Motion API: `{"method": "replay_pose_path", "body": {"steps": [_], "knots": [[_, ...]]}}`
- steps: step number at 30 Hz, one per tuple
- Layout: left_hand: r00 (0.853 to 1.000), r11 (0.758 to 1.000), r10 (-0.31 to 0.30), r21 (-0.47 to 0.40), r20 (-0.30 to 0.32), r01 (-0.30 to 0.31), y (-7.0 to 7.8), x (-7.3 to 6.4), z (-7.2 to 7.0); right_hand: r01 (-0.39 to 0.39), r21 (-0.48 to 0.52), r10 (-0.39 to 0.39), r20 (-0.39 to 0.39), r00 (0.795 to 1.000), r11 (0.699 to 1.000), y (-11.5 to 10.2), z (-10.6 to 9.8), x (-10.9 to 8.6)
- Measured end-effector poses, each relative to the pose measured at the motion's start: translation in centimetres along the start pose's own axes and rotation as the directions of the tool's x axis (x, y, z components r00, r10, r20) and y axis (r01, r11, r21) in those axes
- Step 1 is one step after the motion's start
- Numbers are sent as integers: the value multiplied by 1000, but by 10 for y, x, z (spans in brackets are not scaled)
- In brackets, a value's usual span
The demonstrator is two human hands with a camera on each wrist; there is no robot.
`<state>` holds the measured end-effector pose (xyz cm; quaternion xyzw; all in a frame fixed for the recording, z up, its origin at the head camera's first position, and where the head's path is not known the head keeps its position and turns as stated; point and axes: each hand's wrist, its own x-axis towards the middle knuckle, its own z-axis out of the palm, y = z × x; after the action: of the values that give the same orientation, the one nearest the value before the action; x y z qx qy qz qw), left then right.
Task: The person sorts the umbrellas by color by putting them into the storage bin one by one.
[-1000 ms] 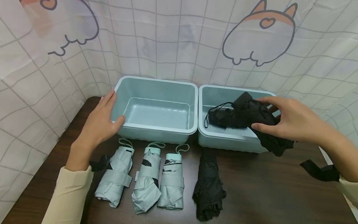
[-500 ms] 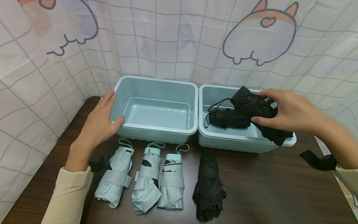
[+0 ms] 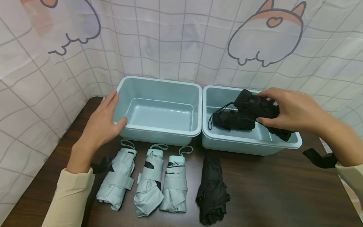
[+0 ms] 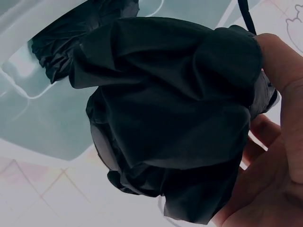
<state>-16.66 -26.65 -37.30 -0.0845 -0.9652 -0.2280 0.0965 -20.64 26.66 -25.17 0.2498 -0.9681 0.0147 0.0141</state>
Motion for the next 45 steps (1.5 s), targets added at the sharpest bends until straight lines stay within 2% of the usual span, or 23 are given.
{"method": "replay_pose_path", "body": {"steps": [10,20,27,45], "knots": [[1000,1000,4,20,-15,-4,1,1,1,28,-58,-26,42,999,998,2,6,4],[1000,1000,-4,1,-7,4,0,0,-1,76,-34,-73,70,995,997,2,19,4],[1000,1000,-9,2,-4,9,1,1,-3,46,22,-47,23,999,999,1,24,-2],[1000,1000,7,7,-5,-7,0,0,-1,6,53,-7,12,1000,999,5,35,-18]]}}
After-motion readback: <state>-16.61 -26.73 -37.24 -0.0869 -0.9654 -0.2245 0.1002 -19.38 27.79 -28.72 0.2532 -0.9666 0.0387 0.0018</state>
